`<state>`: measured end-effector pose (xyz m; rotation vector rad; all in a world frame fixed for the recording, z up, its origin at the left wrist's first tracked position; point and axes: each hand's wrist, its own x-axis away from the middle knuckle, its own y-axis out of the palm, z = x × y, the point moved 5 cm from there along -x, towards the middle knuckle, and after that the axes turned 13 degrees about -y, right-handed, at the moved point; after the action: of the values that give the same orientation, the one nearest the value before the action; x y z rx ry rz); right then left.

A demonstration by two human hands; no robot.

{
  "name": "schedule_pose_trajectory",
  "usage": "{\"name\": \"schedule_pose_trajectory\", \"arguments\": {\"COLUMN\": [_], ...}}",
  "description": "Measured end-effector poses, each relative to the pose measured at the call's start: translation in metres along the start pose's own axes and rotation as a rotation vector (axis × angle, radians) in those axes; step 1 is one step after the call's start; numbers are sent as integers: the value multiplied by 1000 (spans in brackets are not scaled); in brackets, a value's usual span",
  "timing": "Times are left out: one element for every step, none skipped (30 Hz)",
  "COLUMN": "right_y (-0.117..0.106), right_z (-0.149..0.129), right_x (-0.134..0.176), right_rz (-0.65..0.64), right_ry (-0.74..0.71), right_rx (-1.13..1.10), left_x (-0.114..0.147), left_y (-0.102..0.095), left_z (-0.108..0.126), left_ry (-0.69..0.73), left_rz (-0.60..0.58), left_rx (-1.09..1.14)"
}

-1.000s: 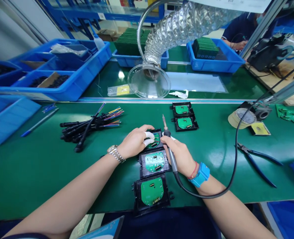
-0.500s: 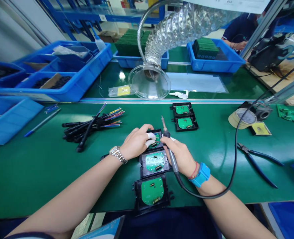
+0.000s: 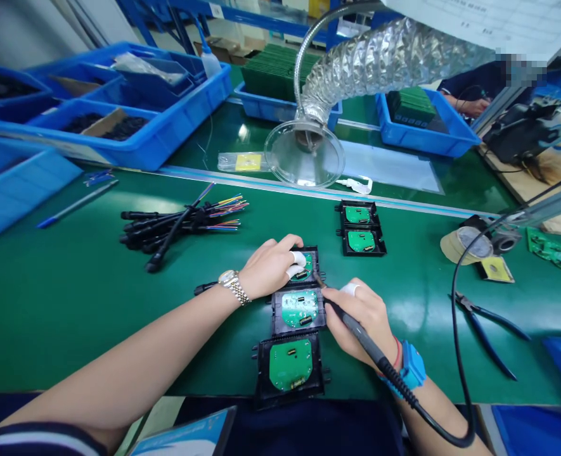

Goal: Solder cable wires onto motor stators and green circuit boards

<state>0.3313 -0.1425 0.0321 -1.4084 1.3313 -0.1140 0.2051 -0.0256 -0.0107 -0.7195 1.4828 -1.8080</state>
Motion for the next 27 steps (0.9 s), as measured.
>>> {"name": "schedule_pose_trajectory", "arguments": {"right_y": [2,4,5,5,5,5,4,4,3,3,3,3,2,2,2,2,1,0,0,-1,-1,-1,-1,-1,0,0,1], "right_z": [1,3,4,4,5,6,7,8,9,11,12,14,16,17,18,20,21,22,22,23,23,23,24,24,25,26,26], "right_x": [0,0,0,0,-1,-2,-3,-4,-5,-5,-6,-7,-7,-8,-8,-9,-9,-10,-10,-10,-9,-9,-9,-8,-7,-6,-5], "right_rz": [-9,-19,-27,-35,-42,-50,-59,-69,-78,-89,-101,-112,-122,-128,-134,-133,-127,-114,-100,-86,-74,-66,-64,-59,-54,-45,-36], "right_ry": [7,13,16,18,23,29,36,46,56,68,81,97,115,135,159,188,221,256,290,318,338,351,359,365,372,380,386], "right_rx": [-5,-10,-17,-23,-30,-37,-48,-61,-75,-88,-99,-107,-113,-121,-131,-140,-144,-142,-134,-123,-114,-109,-107,-108,-110,-111,-111], "left_x": [0,0,0,0,0,0,0,0,0,1,1,1,1,1,1,1,1,1,1,1,1,1,1,1,1,1,1], "left_y": [0,0,1,1,1,1,1,1,0,0,0,-1,-1,-1,-1,-1,-1,-1,-1,-1,-1,-1,-2,-2,-2,-2,-2], "left_z": [0,0,0,0,0,0,0,0,0,0,0,0,0,0,0,0,0,0,0,0,0,1,1,1,1,1,1], "left_ry": [3,4,5,7,8,8,8,8,8,8,8,7,6,4,2,-1,-2,-2,-1,1,4,5,6,5,4,2,-1], "left_rz": [3,6,9,13,15,15,15,14,13,13,13,12,10,8,5,4,4,3,3,3,4,4,5,5,3,-1,-5], "left_rx": [1,0,-1,-1,-2,-2,-2,-1,-1,1,3,4,6,7,8,8,6,5,4,4,4,4,4,4,3,3,4]}}
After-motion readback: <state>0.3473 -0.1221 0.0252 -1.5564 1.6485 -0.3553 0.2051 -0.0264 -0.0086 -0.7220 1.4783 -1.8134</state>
